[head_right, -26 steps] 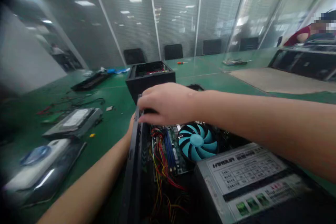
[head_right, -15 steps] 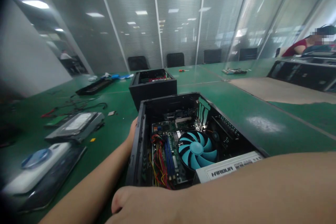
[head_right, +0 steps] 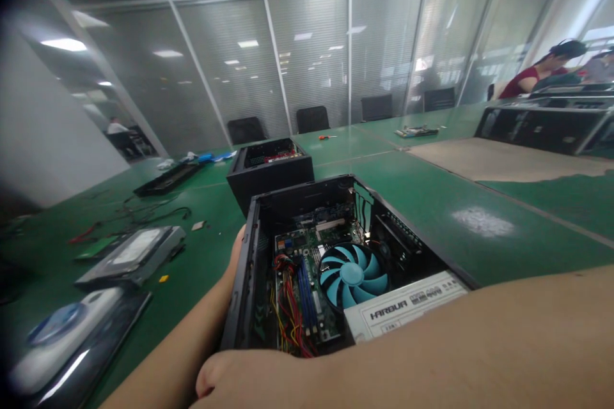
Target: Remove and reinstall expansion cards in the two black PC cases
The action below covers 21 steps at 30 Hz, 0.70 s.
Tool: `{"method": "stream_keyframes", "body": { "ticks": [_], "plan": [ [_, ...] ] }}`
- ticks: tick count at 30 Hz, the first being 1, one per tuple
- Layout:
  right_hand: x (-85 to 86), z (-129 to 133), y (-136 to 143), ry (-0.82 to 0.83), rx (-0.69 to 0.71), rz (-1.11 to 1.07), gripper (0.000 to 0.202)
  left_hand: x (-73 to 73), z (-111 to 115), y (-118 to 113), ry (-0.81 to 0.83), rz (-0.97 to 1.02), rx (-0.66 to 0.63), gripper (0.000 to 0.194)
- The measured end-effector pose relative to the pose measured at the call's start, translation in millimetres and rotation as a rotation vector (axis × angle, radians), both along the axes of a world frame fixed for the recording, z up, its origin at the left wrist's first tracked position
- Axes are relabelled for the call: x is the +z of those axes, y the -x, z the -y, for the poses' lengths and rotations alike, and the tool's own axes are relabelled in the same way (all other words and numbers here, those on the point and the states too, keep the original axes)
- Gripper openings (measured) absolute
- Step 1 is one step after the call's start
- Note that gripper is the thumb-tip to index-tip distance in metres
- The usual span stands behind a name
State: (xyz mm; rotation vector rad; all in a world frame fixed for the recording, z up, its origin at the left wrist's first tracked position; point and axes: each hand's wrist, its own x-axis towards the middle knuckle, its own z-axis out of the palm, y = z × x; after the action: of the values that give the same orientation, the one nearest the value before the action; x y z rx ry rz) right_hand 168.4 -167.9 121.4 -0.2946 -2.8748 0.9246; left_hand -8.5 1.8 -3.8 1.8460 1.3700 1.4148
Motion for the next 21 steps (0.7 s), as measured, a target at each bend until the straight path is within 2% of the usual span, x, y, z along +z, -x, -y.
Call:
{"method": "stream_keyframes", "body": {
  "ticks": [4,6,8,11,17,21],
  "plan": [
    [32.4,-15,-12,-0.213,0.212,0.123,0.026,-1.1,0,-1,-0.013,-0.083,-0.015,0.062],
    [50.7,-17,-30,-0.332,0.235,0.206,0.024,-3.1,0,-1,-0.014,-0.119,-0.022,0.066],
    [60.6,-17,-51,-0.438,0.215,0.258,0.016,-5.7,-1,-1,-0.014,-0.143,-0.028,0.069],
    [58.0,-25,-78,-0.478,0.134,0.23,0.013,-8.3,-3,-2,-0.01,-0.162,-0.031,0.066],
    [48.6,-65,-113,-0.373,0.039,0.204,0.003,-5.7,1,-2,0.0,-0.191,-0.013,0.055],
    [50.4,-87,-142,-0.356,-0.091,0.213,0.009,-4.6,2,-5,0.001,-0.205,-0.023,0.053]
  ]
}}
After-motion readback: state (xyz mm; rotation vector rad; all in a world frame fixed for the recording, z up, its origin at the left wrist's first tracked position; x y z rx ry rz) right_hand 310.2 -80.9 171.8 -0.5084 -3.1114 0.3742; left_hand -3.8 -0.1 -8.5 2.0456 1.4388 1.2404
